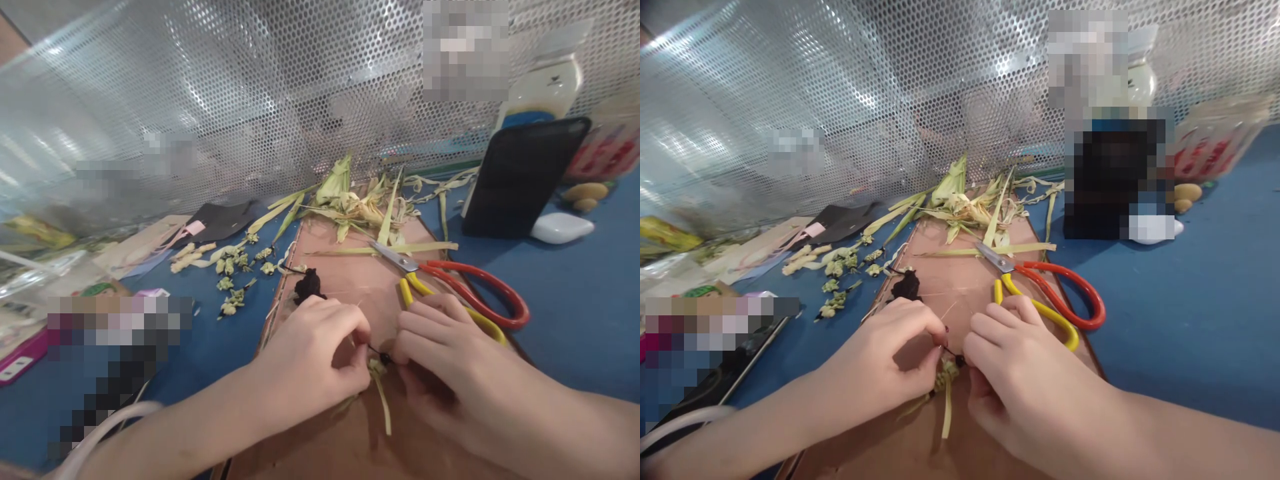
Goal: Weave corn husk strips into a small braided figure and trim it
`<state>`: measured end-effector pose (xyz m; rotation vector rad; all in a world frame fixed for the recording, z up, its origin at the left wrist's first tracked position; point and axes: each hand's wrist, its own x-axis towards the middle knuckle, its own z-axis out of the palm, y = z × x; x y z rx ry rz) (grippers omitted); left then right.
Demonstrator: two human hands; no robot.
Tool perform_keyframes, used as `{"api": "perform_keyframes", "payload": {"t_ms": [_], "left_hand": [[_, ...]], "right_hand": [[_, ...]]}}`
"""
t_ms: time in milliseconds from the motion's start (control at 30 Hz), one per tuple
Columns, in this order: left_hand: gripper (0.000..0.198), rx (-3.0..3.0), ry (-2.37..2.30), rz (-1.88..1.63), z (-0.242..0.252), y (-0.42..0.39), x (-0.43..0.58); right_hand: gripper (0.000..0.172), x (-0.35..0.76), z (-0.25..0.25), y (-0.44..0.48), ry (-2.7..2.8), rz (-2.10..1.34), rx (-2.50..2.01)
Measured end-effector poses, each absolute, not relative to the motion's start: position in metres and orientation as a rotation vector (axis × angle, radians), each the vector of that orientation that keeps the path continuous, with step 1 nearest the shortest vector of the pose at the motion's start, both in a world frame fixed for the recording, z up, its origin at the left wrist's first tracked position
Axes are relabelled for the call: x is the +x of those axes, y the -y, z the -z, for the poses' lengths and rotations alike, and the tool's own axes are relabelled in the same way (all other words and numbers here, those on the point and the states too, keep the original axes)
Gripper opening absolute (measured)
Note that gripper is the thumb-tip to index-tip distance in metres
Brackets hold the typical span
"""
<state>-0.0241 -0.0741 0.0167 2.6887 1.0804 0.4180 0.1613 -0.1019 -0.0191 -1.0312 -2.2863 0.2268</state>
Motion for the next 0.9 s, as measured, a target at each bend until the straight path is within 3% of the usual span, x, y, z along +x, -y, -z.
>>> {"api": "perform_keyframes", "payload": {"t_ms": [467,900], "left_hand": [[0.019,2.629,-0.974,-0.296,-0.0247,0.0756,-0.0267],[0.016,2.629,-0.948,-0.336,-0.0161,0.0743,-0.0245]], "right_hand": [[0.015,0.1599,0.0209,0.1013,2.253,-0.236,-1.02],[0.015,0.1587,0.0191,0.1001,2.254,-0.25,-1.016]]}}
